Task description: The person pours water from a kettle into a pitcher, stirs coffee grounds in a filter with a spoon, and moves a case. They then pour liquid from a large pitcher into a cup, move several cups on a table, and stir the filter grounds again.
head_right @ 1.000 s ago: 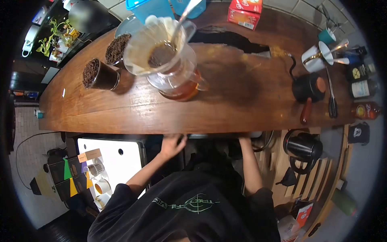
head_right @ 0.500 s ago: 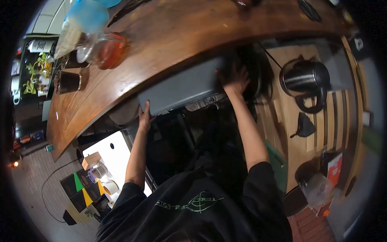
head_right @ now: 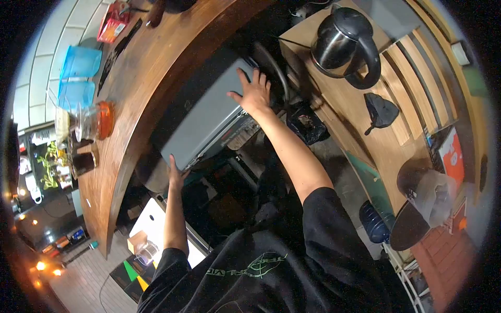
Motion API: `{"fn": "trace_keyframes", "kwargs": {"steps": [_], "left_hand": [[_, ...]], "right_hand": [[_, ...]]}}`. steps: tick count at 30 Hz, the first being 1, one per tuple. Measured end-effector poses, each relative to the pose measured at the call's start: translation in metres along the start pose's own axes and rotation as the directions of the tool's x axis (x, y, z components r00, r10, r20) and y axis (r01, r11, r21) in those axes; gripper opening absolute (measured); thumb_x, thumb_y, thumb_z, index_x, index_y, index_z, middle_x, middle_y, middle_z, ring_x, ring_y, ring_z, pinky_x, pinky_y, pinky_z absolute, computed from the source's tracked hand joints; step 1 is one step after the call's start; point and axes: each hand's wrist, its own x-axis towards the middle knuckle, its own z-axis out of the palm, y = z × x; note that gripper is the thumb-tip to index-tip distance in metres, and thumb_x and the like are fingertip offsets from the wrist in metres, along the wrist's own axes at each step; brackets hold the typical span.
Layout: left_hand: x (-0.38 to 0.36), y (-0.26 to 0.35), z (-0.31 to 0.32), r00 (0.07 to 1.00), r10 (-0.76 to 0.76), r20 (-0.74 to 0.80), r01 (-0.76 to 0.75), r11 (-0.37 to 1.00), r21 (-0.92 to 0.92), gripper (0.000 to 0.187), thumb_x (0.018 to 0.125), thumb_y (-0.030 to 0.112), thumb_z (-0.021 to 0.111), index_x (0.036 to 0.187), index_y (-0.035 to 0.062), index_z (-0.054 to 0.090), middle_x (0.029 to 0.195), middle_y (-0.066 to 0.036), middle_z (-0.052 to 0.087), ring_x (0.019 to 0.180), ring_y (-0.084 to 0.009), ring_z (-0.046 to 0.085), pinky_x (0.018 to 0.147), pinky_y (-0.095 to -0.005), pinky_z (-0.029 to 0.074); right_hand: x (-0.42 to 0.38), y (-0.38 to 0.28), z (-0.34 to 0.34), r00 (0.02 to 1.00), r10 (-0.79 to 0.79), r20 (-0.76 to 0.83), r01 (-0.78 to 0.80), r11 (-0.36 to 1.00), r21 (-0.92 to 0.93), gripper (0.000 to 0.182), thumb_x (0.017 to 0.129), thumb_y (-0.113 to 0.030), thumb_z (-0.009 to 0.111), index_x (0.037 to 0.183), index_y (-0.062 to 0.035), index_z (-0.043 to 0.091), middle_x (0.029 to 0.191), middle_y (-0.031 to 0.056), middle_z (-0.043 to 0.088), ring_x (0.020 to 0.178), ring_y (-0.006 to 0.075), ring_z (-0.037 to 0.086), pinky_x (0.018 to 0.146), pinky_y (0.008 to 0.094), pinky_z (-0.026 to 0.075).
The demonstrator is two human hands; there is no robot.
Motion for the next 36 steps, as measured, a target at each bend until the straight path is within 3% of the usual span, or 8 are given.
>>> {"fn": "trace_keyframes", "kwargs": {"steps": [4, 9, 16, 19, 21, 25, 30, 36], "left_hand": [[-0.001, 0.002, 0.004, 0.998, -0.012, -0.054, 0.015, 0.999, 0.053, 0.100, 0.080, 0.072, 0.063, 0.153, 0.0176, 0.022, 0.151, -0.012, 0.034, 0.134, -0.0361, 0.040, 0.098, -0.0595, 0.043], [0.012, -0.006, -0.006, 0.999, 0.005, 0.045, -0.004, 1.000, -0.008, 0.090, 0.086, 0.068, 0.059, 0.152, 0.0170, 0.024, 0.151, -0.011, 0.034, 0.135, -0.0362, 0.039, 0.101, -0.0627, 0.038], [0.002, 0.001, 0.006, 0.996, -0.014, 0.087, 0.012, 1.000, 0.025, 0.095, 0.086, 0.067, 0.060, 0.152, 0.0110, 0.021, 0.153, -0.014, 0.030, 0.133, -0.0378, 0.041, 0.100, -0.0606, 0.042], [-0.002, -0.001, 0.008, 0.999, -0.026, -0.023, 0.025, 0.999, -0.020, 0.100, 0.086, 0.067, 0.060, 0.152, 0.0060, 0.016, 0.152, -0.017, 0.028, 0.132, -0.0386, 0.042, 0.100, -0.0607, 0.042], [-0.008, -0.007, 0.005, 0.993, -0.006, 0.114, 0.006, 1.000, 0.001, 0.104, 0.086, 0.067, 0.060, 0.152, 0.0028, 0.013, 0.151, -0.020, 0.028, 0.133, -0.0392, 0.041, 0.101, -0.0606, 0.043], [-0.011, -0.009, 0.006, 0.999, -0.014, 0.045, 0.014, 1.000, 0.008, 0.102, 0.086, 0.068, 0.059, 0.153, 0.0062, 0.013, 0.152, -0.017, 0.029, 0.134, -0.0391, 0.040, 0.101, -0.0601, 0.042], [-0.001, -0.014, -0.003, 0.992, -0.034, 0.124, 0.034, 0.999, 0.004, 0.094, 0.088, 0.068, 0.056, 0.153, 0.0133, 0.016, 0.153, -0.011, 0.031, 0.134, -0.0367, 0.040, 0.099, -0.0586, 0.044], [-0.017, -0.001, 0.003, 0.997, -0.069, 0.035, 0.066, 0.994, 0.082, 0.088, 0.090, 0.062, 0.059, 0.152, 0.0122, 0.021, 0.151, -0.012, 0.035, 0.132, -0.0325, 0.043, 0.098, -0.0521, 0.045]], "right_hand": [[-0.003, 0.000, -0.006, 1.000, -0.019, 0.010, 0.019, 1.000, -0.009, 0.090, 0.080, -0.062, 0.068, 0.153, -0.0238, 0.032, 0.145, 0.0260, 0.033, 0.131, 0.0445, 0.035, 0.108, 0.0598, 0.032], [-0.002, 0.011, 0.010, 0.991, -0.072, -0.117, 0.075, 0.997, 0.021, 0.092, 0.077, -0.062, 0.070, 0.152, -0.0229, 0.035, 0.142, 0.0256, 0.035, 0.127, 0.0415, 0.037, 0.106, 0.0562, 0.033], [-0.001, 0.020, 0.010, 0.994, -0.054, -0.096, 0.055, 0.999, 0.004, 0.091, 0.079, -0.061, 0.069, 0.152, -0.0205, 0.035, 0.140, 0.0250, 0.037, 0.124, 0.0389, 0.038, 0.103, 0.0541, 0.033], [0.004, 0.018, 0.006, 0.992, -0.089, -0.085, 0.091, 0.996, 0.012, 0.088, 0.080, -0.060, 0.068, 0.152, -0.0201, 0.036, 0.138, 0.0243, 0.039, 0.126, 0.0389, 0.038, 0.104, 0.0544, 0.033], [0.005, 0.021, 0.000, 0.993, -0.094, -0.068, 0.096, 0.995, 0.023, 0.087, 0.081, -0.060, 0.068, 0.152, -0.0204, 0.036, 0.138, 0.0243, 0.039, 0.126, 0.0389, 0.038, 0.105, 0.0546, 0.033], [0.004, 0.024, 0.000, 0.993, -0.107, -0.055, 0.109, 0.993, 0.032, 0.085, 0.082, -0.058, 0.068, 0.152, -0.0219, 0.036, 0.141, 0.0251, 0.036, 0.129, 0.0395, 0.036, 0.107, 0.0561, 0.031], [0.003, 0.023, -0.002, 0.994, -0.104, -0.037, 0.105, 0.994, 0.032, 0.083, 0.084, -0.054, 0.068, 0.152, -0.0232, 0.034, 0.143, 0.0259, 0.034, 0.132, 0.0411, 0.034, 0.108, 0.0566, 0.031], [0.007, 0.026, -0.019, 0.986, -0.081, 0.148, 0.071, 0.995, 0.067, 0.079, 0.088, -0.052, 0.065, 0.154, -0.0279, 0.028, 0.147, 0.0227, 0.032, 0.137, 0.0390, 0.032, 0.112, 0.0566, 0.028]]}}
